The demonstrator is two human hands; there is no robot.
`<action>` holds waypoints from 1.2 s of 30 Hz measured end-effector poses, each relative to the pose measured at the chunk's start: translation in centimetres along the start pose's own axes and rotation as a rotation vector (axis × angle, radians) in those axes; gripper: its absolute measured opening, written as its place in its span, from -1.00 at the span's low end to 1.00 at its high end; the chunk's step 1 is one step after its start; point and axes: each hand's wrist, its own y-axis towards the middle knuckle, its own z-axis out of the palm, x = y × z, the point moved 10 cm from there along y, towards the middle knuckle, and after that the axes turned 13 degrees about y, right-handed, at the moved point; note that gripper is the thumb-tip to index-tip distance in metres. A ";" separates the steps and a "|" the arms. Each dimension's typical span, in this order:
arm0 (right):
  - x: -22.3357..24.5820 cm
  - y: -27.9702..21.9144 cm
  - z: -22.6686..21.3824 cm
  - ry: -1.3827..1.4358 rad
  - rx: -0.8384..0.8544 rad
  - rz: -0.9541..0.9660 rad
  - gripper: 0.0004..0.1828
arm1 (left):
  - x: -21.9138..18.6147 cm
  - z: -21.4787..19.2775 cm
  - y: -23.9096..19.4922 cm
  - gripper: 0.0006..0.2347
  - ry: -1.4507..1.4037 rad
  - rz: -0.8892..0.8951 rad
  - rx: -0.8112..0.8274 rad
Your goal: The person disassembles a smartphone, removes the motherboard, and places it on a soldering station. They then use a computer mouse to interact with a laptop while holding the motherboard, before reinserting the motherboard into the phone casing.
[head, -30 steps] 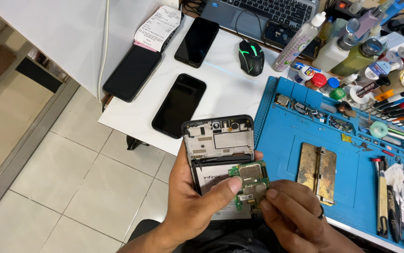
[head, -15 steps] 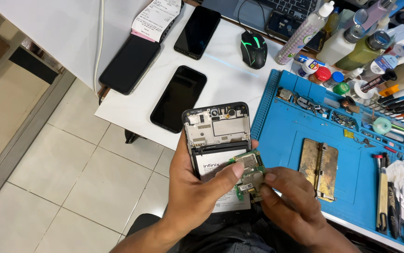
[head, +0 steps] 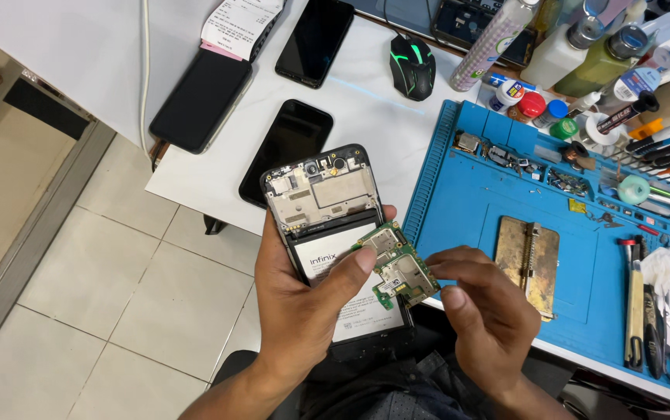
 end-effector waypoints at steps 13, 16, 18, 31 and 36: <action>-2.2 0.8 0.9 0.268 0.118 0.224 -0.83 | 0.8 0.8 0.2 -0.54 0.074 -0.038 0.080; -3.7 0.7 -0.5 0.296 0.090 0.339 -0.83 | 2.8 1.3 0.9 -0.56 0.123 -0.215 0.080; -5.1 -0.1 -3.0 0.311 0.014 0.394 -0.83 | 5.0 1.0 1.5 -0.58 0.128 -0.349 0.038; 5.8 -8.1 -16.4 -0.660 -0.213 -0.860 -0.89 | 13.2 -2.0 4.9 -0.57 0.924 -0.203 0.088; 5.4 -10.0 -18.8 -0.686 -0.241 -0.973 -0.91 | 12.7 -0.8 5.7 -0.53 1.069 -0.222 0.124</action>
